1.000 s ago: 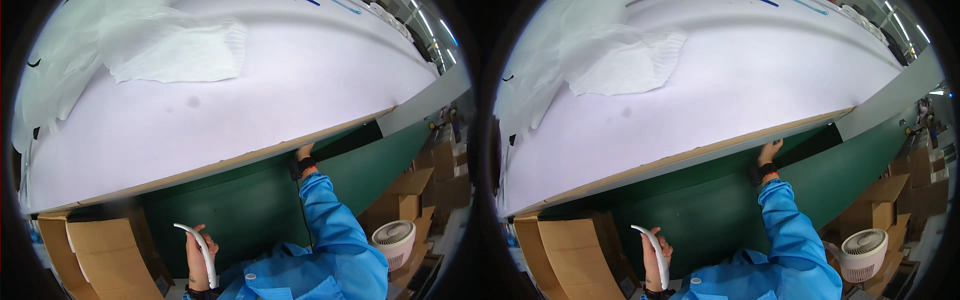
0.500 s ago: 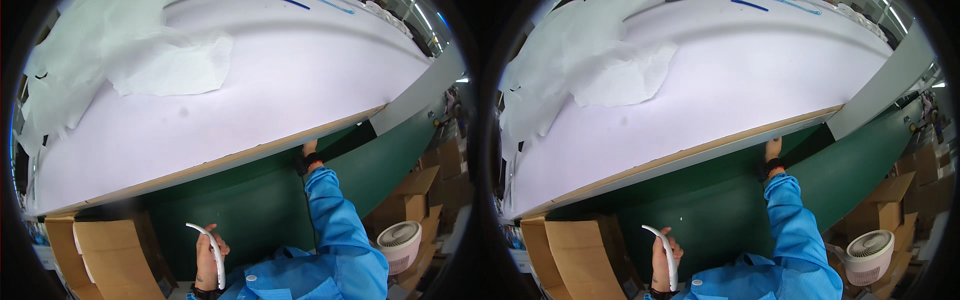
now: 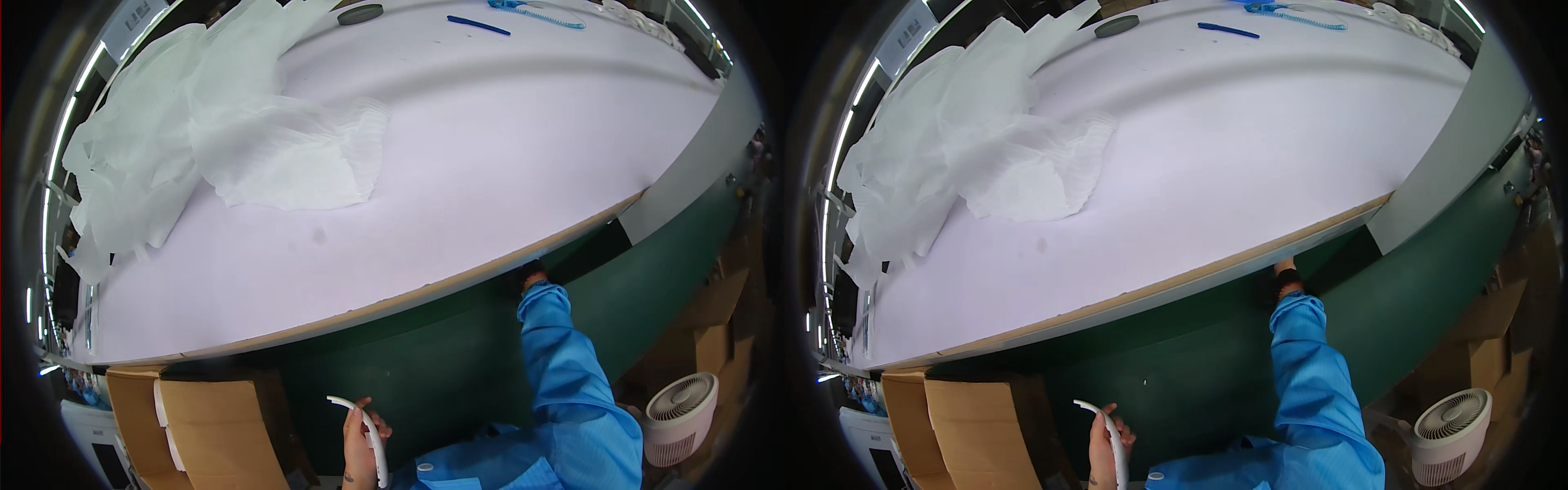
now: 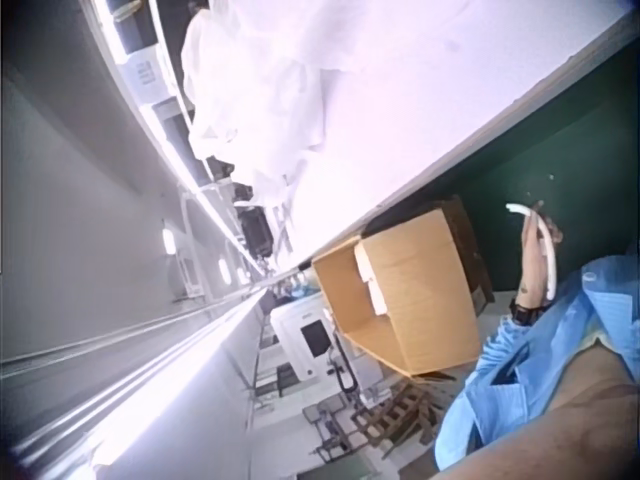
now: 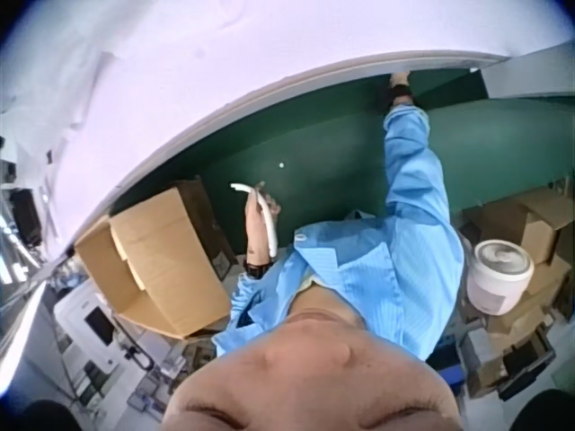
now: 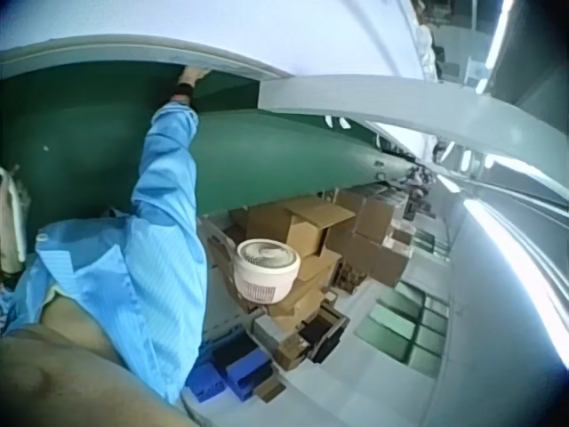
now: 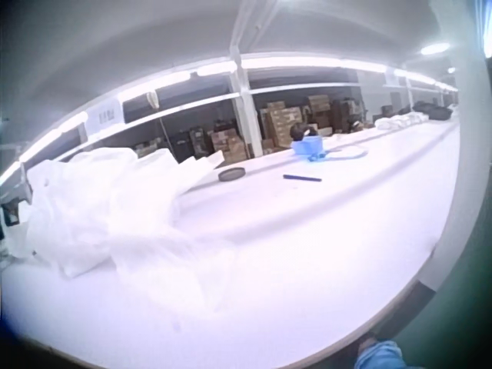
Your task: Inspecting and packing white curved plastic components into a cardboard box on an assembly line.
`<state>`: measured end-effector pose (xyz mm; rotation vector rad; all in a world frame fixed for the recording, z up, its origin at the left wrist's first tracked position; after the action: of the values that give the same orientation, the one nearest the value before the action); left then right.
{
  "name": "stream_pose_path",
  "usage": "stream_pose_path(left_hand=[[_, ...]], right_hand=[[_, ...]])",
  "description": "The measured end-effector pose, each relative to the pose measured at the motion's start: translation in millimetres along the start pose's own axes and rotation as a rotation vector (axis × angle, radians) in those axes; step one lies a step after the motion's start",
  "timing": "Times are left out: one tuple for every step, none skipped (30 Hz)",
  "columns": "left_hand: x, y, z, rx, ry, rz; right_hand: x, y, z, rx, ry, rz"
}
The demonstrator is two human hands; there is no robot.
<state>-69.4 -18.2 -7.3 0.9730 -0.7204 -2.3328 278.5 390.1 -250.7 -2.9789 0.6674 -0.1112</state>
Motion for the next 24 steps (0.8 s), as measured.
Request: stream_pose_path(left_hand=[[-0.8,-0.6,1.4,-0.006,0.0,0.007],[-3.2,-0.6,2.0,0.012,0.006,0.011],[-5.6,-1.4,2.6,0.03,0.013,0.017],[-7.1,-1.7,3.3,0.03,0.015,0.022],[-9.2,-2.3,4.6,0.033,0.017,0.015],[-11.3,-2.3,4.2,0.034,0.024,0.013],[-14.4,-3.1,4.6,0.029,0.029,0.023],[-19.6,-4.6,5.3,0.044,0.017,-0.01],[-22.6,-6.1,4.2,0.055,0.006,-0.043],[-23.5,-8.2,2.0,0.063,-0.004,-0.067],[-27.0,-6.1,-1.7,0.071,-0.019,-0.049],[-32.8,-8.7,-4.3,0.082,-0.043,-0.047],[-29.4,-9.7,-7.8,0.095,-0.022,-0.07],[-25.5,-10.3,-8.7,0.111,-0.037,-0.07],[-25.1,-8.2,-7.3,0.136,-0.025,-0.067],[-23.0,-4.2,-6.1,0.147,0.001,-0.041],[-26.6,-3.8,-5.2,0.153,-0.003,-0.051],[-28.2,-0.7,-3.6,0.139,0.0,-0.066],[-28.5,3.1,-3.7,0.129,0.003,-0.077],[-30.2,4.8,-2.4,0.135,0.008,-0.066],[-32.4,7.3,0.6,0.101,0.007,-0.052],[-35.3,7.9,-0.1,0.085,-0.005,-0.061],[-23.8,4.4,-4.8,0.063,-0.01,-0.07],[-14.5,3.3,-7.1,0.055,0.009,-0.044]], right_hand=[[0.8,5.4,2.0,0.029,0.029,-0.021],[3.7,8.4,0.5,0.059,0.063,-0.036],[3.4,7.0,-1.8,0.09,0.097,-0.052],[-1.4,9.6,-4.9,0.119,0.131,-0.071],[-6.8,9.9,-8.9,0.148,0.164,-0.092],[-7.2,19.5,-9.3,0.178,0.196,-0.118],[-17.5,13.5,-13.1,0.208,0.226,-0.145],[-22.1,14.8,-16.6,0.239,0.254,-0.174],[-29.0,18.3,-17.7,0.273,0.277,-0.204],[-34.4,24.0,-19.3,0.309,0.299,-0.234],[-38.7,30.8,-21.5,0.345,0.318,-0.264],[-38.8,32.0,-24.7,0.387,0.339,-0.274],[-38.2,51.5,-28.8,0.423,0.353,-0.288],[-64.5,55.7,-34.3,0.46,0.367,-0.301],[-75.5,72.0,-39.1,0.496,0.393,-0.306],[-94.8,95.4,-48.2,0.533,0.405,-0.338],[-98.5,105.9,-53.5,0.568,0.444,-0.341],[-109.8,123.4,-60.4,0.6,0.474,-0.363],[-117.8,143.2,-64.8,0.629,0.507,-0.388],[-122.0,160.2,-69.0,0.657,0.542,-0.412],[-125.0,175.6,-76.3,0.688,0.567,-0.448],[-114.1,178.2,-78.1,0.717,0.614,-0.46],[-113.9,194.3,-99.3,0.471,0.357,-0.537],[-108.8,221.7,-145.6,0.065,0.194,-0.619]])
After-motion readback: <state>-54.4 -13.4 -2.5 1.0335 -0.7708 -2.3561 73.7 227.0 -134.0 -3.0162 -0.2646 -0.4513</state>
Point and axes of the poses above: each hand's wrist, its own y-axis away from the middle knuckle, its own x-axis out of the back of the hand, z = x × y, the point moved 2 cm from there along -y, towards the middle knuckle, and after that the axes turned 2 degrees about -y, right-handed, at the moved point
